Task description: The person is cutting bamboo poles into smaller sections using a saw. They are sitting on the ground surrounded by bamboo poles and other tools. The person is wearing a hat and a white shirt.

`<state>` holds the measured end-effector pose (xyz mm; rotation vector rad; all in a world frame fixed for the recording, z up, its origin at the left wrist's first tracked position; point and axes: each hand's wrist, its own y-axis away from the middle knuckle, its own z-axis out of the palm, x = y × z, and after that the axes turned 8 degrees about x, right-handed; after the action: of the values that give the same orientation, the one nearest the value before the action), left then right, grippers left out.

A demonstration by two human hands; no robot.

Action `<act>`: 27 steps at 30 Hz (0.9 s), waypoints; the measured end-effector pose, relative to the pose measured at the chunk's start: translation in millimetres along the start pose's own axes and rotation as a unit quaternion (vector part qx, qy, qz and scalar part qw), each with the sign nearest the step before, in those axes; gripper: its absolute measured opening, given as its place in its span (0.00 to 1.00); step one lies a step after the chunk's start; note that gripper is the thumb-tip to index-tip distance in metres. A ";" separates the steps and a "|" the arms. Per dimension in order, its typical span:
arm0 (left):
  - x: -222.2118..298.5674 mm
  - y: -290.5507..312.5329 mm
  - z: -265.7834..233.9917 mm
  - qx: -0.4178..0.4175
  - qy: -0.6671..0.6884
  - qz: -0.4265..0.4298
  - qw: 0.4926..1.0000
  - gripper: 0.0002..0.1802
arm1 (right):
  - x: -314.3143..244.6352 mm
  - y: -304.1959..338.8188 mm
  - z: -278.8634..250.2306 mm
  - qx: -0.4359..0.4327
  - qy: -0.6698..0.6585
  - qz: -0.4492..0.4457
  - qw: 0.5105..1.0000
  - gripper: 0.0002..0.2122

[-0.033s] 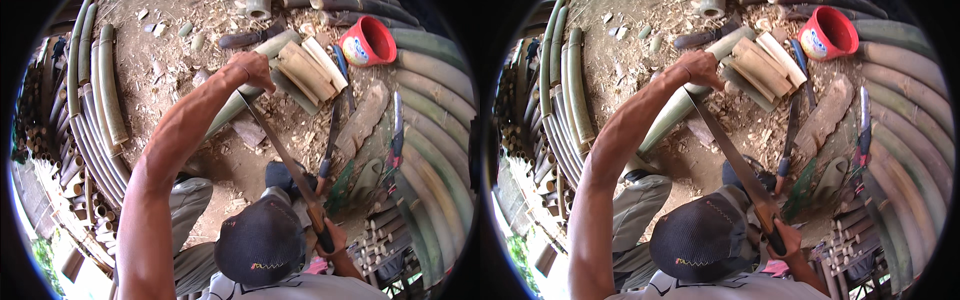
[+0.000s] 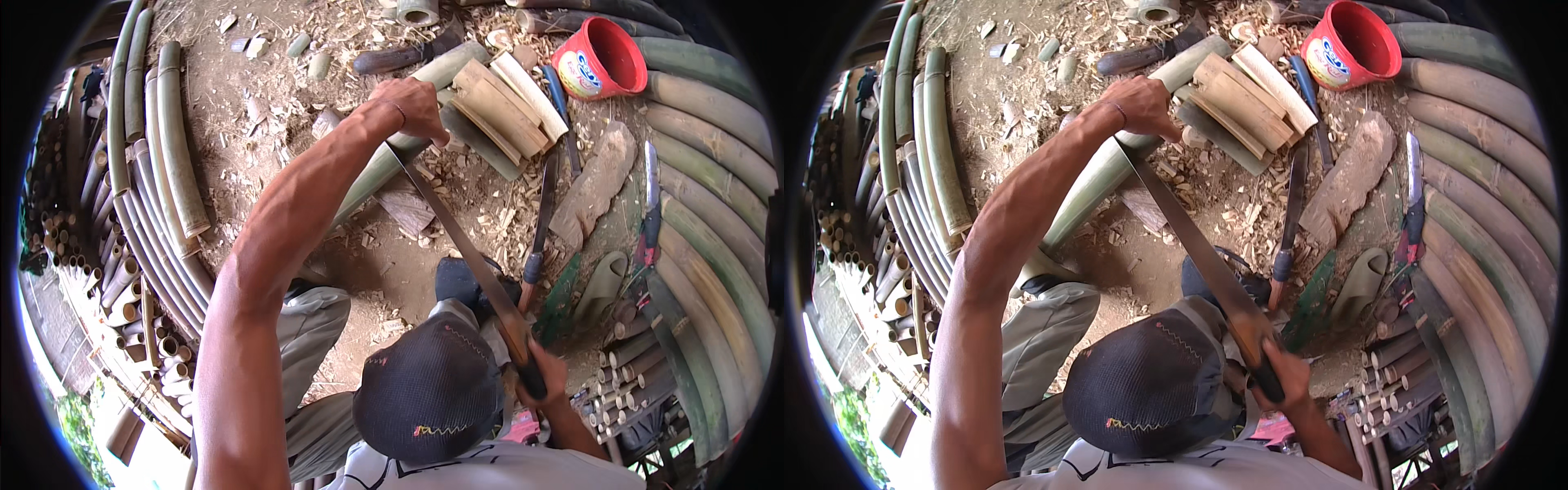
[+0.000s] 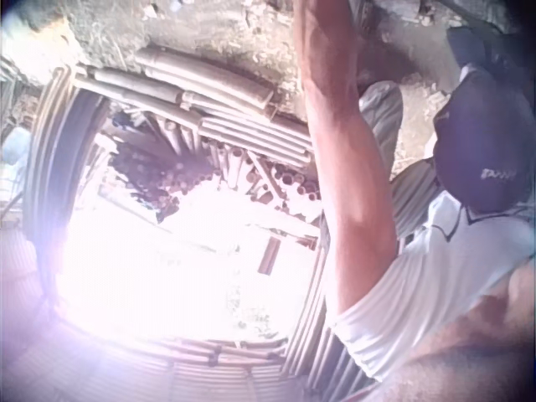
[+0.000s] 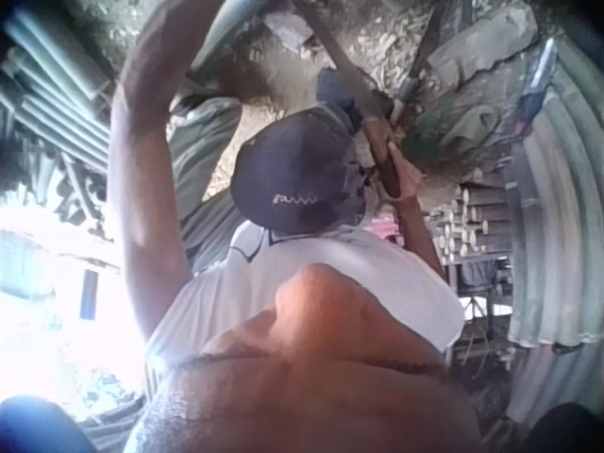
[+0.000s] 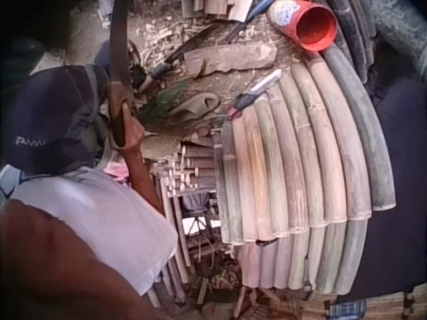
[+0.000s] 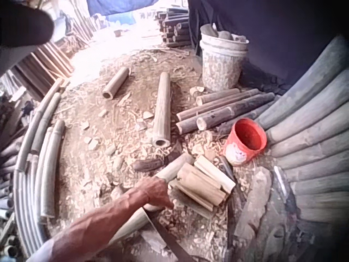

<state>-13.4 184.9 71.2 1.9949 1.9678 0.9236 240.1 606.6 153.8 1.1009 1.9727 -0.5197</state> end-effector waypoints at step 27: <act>-3.2 -4.6 0.2 0.052 -0.011 0.020 0.998 0.26 | 25.3 -7.2 5.7 -0.002 -0.018 -0.033 0.999 0.33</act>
<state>-16.9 182.4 67.6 2.0981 2.0094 0.8205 228.9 611.9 129.9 1.0205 1.9834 -0.5653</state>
